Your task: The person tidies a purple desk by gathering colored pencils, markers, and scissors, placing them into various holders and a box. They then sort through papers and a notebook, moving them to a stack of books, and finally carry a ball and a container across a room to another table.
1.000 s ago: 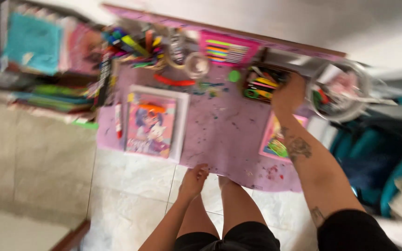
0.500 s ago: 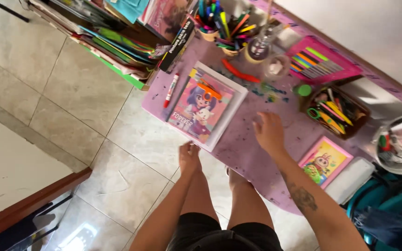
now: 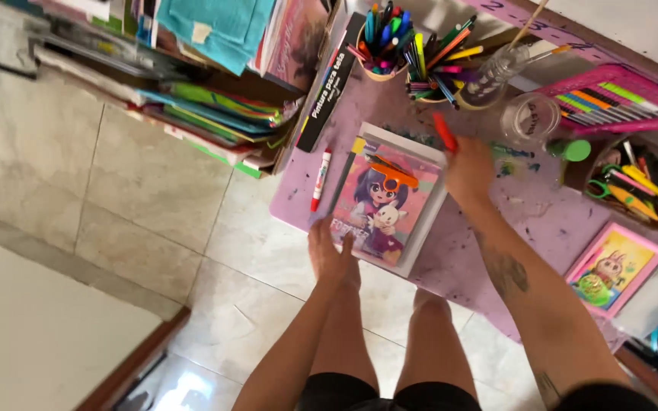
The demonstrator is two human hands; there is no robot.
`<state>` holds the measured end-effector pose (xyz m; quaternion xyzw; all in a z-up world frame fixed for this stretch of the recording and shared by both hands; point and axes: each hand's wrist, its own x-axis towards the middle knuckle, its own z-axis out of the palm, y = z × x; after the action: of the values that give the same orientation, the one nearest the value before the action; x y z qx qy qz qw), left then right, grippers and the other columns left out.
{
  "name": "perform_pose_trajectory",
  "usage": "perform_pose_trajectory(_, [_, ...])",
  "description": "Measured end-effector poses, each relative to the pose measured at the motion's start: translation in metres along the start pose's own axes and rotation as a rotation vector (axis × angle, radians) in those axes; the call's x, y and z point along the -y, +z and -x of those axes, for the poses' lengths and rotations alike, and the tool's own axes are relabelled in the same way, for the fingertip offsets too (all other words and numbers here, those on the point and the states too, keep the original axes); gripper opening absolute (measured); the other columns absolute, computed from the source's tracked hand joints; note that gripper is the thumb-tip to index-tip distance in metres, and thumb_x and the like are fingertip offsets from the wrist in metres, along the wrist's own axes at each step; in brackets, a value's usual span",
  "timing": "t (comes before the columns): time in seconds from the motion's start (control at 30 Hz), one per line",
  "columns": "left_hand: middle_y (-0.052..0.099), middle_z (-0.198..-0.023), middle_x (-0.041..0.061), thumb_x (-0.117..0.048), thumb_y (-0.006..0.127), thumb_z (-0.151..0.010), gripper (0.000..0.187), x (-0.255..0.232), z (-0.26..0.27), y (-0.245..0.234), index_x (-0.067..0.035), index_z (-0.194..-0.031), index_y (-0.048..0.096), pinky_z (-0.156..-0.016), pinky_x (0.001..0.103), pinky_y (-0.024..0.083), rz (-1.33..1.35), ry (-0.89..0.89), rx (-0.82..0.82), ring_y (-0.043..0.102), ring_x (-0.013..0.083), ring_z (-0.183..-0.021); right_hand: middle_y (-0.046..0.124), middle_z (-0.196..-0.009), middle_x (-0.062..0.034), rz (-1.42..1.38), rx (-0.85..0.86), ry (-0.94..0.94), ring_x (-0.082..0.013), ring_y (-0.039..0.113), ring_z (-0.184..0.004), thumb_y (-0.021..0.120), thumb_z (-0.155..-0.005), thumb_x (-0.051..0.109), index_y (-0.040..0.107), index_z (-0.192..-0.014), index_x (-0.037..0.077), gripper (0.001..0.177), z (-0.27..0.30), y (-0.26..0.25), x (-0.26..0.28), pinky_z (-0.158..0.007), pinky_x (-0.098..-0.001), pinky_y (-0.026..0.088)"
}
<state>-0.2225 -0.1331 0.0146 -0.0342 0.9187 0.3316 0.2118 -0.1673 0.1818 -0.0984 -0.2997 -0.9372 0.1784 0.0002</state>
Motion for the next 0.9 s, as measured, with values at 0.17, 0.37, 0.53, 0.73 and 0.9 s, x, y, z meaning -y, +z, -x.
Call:
perform_pose_trajectory(0.17, [0.039, -0.153, 0.024, -0.026, 0.074, -0.091, 0.071, 0.0, -0.073, 0.043, -0.007, -0.152, 0.042, -0.115, 0.055, 0.03, -0.138, 0.45, 0.179, 0.036, 0.0438, -0.142, 0.057, -0.119, -0.0255, 0.014, -0.121, 0.238, -0.0467, 0.054, -0.112, 0.07, -0.098, 0.023, 0.06, -0.124, -0.001, 0.036, 0.1, -0.016, -0.019, -0.096, -0.054, 0.045])
perform_pose_trajectory(0.37, [0.034, -0.16, 0.014, -0.037, 0.079, -0.079, 0.076, -0.041, -0.102, 0.08, -0.028, -0.148, 0.049, -0.116, 0.068, 0.023, -0.551, 0.866, 0.194, 0.028, 0.0398, -0.15, 0.053, -0.132, -0.0246, 0.112, -0.246, 0.179, -0.0445, 0.054, -0.117, 0.072, -0.095, 0.021, 0.056, -0.138, 0.001, 0.05, 0.146, 0.011, 0.01, -0.097, -0.0513, 0.046])
perform_pose_trajectory(0.53, [0.028, -0.16, 0.022, -0.028, 0.085, -0.076, 0.066, -0.054, -0.101, 0.076, -0.029, -0.136, 0.058, -0.112, 0.067, 0.025, -0.324, 0.625, 0.239, 0.029, 0.0422, -0.146, 0.067, -0.12, -0.0131, -1.019, -0.059, 0.586, -0.0217, 0.064, -0.105, 0.075, -0.09, 0.016, 0.059, -0.131, -0.001, 0.047, 0.133, 0.023, 0.116, -0.091, -0.0381, 0.053])
perform_pose_trajectory(0.73, [0.029, -0.163, 0.023, -0.014, 0.085, -0.078, 0.066, -0.027, -0.096, 0.064, -0.025, -0.138, 0.06, -0.114, 0.052, 0.036, -0.085, 0.523, 0.268, 0.042, 0.0434, -0.139, 0.072, -0.11, -0.0087, -1.381, 0.072, 0.991, -0.0182, 0.068, -0.094, 0.08, -0.086, 0.016, 0.062, -0.126, 0.0, 0.046, 0.126, 0.048, 0.119, -0.08, -0.0358, 0.056])
perform_pose_trajectory(0.9, [0.037, -0.159, 0.024, -0.012, 0.084, -0.083, 0.063, -0.003, -0.107, 0.075, -0.023, -0.14, 0.059, -0.112, 0.051, 0.04, -0.047, 0.581, 0.278, 0.045, 0.0449, -0.136, 0.071, -0.114, -0.005, -1.407, 0.135, 1.064, -0.0143, 0.068, -0.097, 0.077, -0.091, 0.022, 0.06, -0.13, 0.006, 0.045, 0.141, 0.056, 0.099, -0.083, -0.033, 0.057])
